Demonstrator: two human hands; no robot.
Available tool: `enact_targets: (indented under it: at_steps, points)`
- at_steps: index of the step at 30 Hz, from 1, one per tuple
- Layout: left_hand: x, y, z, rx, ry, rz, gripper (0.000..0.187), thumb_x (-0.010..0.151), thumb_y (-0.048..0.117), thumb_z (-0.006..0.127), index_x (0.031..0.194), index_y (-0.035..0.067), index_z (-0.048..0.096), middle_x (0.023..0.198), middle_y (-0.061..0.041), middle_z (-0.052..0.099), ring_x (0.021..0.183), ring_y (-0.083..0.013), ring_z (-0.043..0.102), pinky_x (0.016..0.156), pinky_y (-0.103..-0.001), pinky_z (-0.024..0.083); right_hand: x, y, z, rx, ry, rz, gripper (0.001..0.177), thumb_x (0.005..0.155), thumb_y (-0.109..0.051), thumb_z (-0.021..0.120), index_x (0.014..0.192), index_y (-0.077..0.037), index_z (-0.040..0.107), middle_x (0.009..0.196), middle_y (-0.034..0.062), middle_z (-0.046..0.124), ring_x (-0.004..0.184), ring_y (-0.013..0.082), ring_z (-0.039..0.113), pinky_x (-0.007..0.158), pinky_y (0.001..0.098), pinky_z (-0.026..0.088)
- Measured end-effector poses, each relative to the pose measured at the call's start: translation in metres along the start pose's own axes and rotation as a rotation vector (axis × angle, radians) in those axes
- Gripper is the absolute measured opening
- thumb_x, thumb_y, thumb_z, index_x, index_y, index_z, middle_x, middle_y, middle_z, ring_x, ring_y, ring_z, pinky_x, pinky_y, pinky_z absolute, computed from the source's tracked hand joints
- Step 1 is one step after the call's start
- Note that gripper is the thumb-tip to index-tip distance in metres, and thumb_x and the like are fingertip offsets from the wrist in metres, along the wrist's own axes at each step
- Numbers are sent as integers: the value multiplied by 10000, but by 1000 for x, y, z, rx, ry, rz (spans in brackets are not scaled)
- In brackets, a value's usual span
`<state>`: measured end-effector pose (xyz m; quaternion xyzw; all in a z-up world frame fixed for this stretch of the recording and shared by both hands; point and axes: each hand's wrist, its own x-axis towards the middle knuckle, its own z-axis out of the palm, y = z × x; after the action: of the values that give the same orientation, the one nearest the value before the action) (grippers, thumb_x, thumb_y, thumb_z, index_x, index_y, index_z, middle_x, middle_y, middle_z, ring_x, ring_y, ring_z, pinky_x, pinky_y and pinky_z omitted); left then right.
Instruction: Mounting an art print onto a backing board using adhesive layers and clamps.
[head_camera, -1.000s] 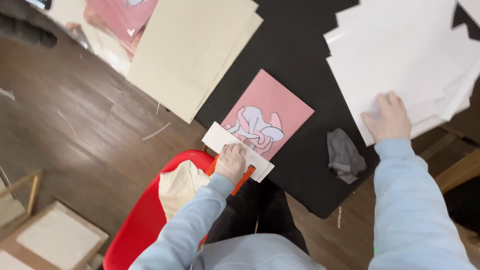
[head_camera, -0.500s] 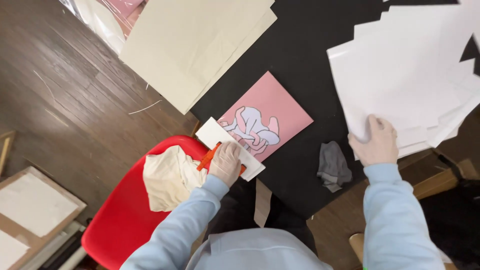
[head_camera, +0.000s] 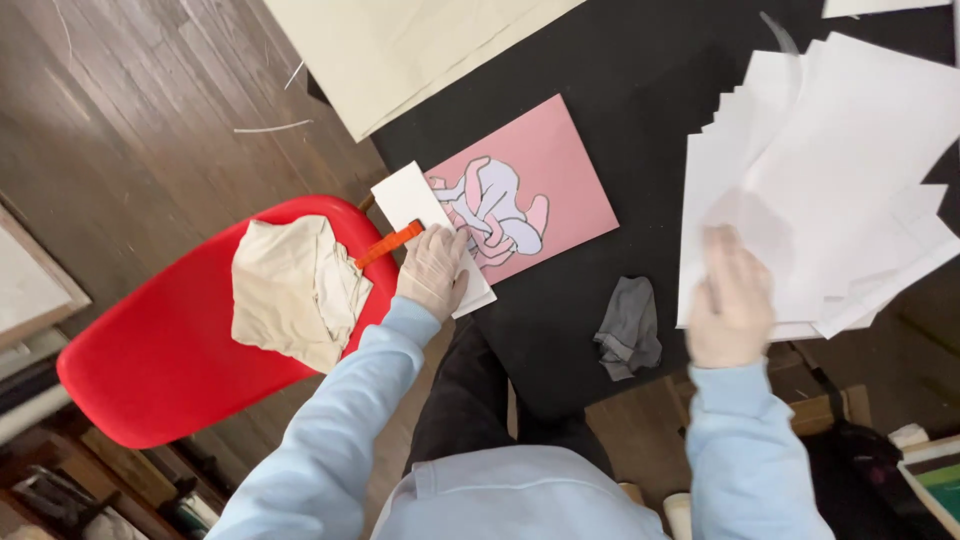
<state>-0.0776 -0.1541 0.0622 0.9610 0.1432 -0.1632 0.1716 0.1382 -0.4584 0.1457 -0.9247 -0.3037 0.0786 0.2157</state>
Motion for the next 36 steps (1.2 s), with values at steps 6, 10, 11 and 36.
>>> enact_targets:
  at_steps: [6, 10, 11, 36]
  points:
    - [-2, 4, 14, -26, -4, -72, 722, 874, 347, 676, 1492, 55, 442, 1349, -175, 507, 1377, -389, 395, 1135, -476, 341, 21, -56, 63, 0, -181, -183, 648, 831, 21, 634, 1469, -78, 583, 1538, 154, 552, 1194, 389, 546, 1056, 458, 493]
    - [3, 7, 9, -7, -61, -111, 754, 881, 383, 673, 1502, 42, 415, 1354, -180, 498, 1385, -390, 381, 1125, -496, 336, 15, -57, 95, -36, -305, -192, 659, 821, 11, 641, 1472, -83, 590, 1554, 137, 522, 1189, 371, 538, 1011, 453, 495]
    - [3, 7, 9, -2, -64, -118, 771, 868, 394, 674, 1496, 36, 406, 1348, -189, 496, 1375, -397, 378, 1118, -498, 336, 14, -58, 99, -47, -327, -200, 646, 839, -29, 665, 1478, -76, 585, 1563, 147, 505, 1216, 372, 532, 1024, 449, 495]
    - [7, 6, 1, -179, -5, -140, 825, 776, 301, 781, 1463, 7, 432, 1320, -203, 500, 1370, -409, 399, 1146, -503, 337, 109, -27, 182, -174, -511, -324, 1072, 912, -617, 652, 1664, 18, 229, 1734, 270, 81, 1613, 412, 34, 1291, 569, -1]
